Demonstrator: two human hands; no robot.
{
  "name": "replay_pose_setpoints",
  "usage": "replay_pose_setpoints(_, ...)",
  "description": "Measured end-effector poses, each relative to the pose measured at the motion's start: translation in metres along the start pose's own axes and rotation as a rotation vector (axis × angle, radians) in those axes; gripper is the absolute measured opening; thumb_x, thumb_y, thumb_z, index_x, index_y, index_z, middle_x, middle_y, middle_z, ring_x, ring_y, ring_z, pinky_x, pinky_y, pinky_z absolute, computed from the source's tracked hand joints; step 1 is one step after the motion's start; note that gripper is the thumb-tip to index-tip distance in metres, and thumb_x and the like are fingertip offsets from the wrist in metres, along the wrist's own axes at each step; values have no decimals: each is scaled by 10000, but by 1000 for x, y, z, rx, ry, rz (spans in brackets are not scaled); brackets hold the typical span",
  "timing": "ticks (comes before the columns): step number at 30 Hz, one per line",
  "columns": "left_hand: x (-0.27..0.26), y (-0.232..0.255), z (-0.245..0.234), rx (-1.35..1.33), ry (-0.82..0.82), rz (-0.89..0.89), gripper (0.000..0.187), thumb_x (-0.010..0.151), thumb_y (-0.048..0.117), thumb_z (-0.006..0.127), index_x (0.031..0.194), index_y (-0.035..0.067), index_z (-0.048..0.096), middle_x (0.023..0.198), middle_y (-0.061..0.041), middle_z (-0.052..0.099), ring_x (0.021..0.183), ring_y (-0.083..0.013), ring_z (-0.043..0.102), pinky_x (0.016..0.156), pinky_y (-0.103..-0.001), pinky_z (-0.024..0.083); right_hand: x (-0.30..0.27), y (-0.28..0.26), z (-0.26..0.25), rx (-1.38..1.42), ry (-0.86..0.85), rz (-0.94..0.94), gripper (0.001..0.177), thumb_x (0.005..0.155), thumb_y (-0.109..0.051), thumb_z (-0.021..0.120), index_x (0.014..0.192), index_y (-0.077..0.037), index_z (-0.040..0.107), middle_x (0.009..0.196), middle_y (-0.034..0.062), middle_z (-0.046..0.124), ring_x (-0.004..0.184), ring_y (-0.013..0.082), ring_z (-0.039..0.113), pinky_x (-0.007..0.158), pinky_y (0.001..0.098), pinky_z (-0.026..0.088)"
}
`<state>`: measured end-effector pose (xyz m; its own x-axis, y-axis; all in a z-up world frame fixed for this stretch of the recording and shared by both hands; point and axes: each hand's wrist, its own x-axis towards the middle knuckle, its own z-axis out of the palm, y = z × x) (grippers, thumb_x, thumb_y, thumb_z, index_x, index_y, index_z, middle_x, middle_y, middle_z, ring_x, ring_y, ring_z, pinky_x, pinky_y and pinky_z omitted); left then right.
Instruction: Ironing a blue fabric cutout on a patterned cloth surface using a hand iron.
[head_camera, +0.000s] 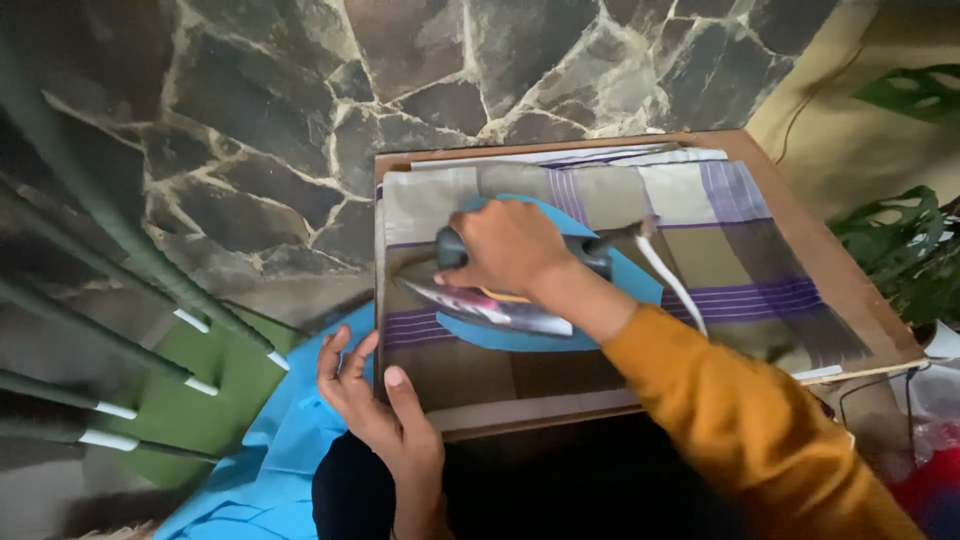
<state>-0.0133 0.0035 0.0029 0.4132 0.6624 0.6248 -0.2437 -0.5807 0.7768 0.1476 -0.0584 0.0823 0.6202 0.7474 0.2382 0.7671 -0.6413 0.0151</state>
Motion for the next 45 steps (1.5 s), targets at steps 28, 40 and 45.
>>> replay_pose_setpoints(28, 3, 2, 4, 181, -111, 198, 357, 853, 140, 401, 1156, -49, 379, 1280, -221, 309, 1218, -412, 290, 1024, -516, 232, -10, 11, -5, 60, -15, -111, 455, 611, -486, 727, 777, -75, 625, 582, 129, 602, 503, 356, 570, 481, 422, 456)
replay_pose_setpoints(40, 1, -9, 9, 456, -473, 374, 371, 813, 225, 498, 1148, 74, 550, 1291, -62, 474, 1243, -264, 387, 1015, -452, 223, -73, 88, -33, -16, -271, -161, 435, 647, -498, 731, 799, -107, 616, 496, 66, 603, 410, 255, 568, 460, 354, 467)
replay_pose_setpoints(45, 2, -1, 12, 491, -501, 393, 209, 803, 234, 538, 885, 92, 668, 1017, -15, 656, 1064, -233, 567, 913, -400, 345, -98, 110, -42, -35, -243, -48, 440, 619, -479, 689, 876, -124, 651, 554, 114, 624, 466, 313, 550, 537, 360, 459)
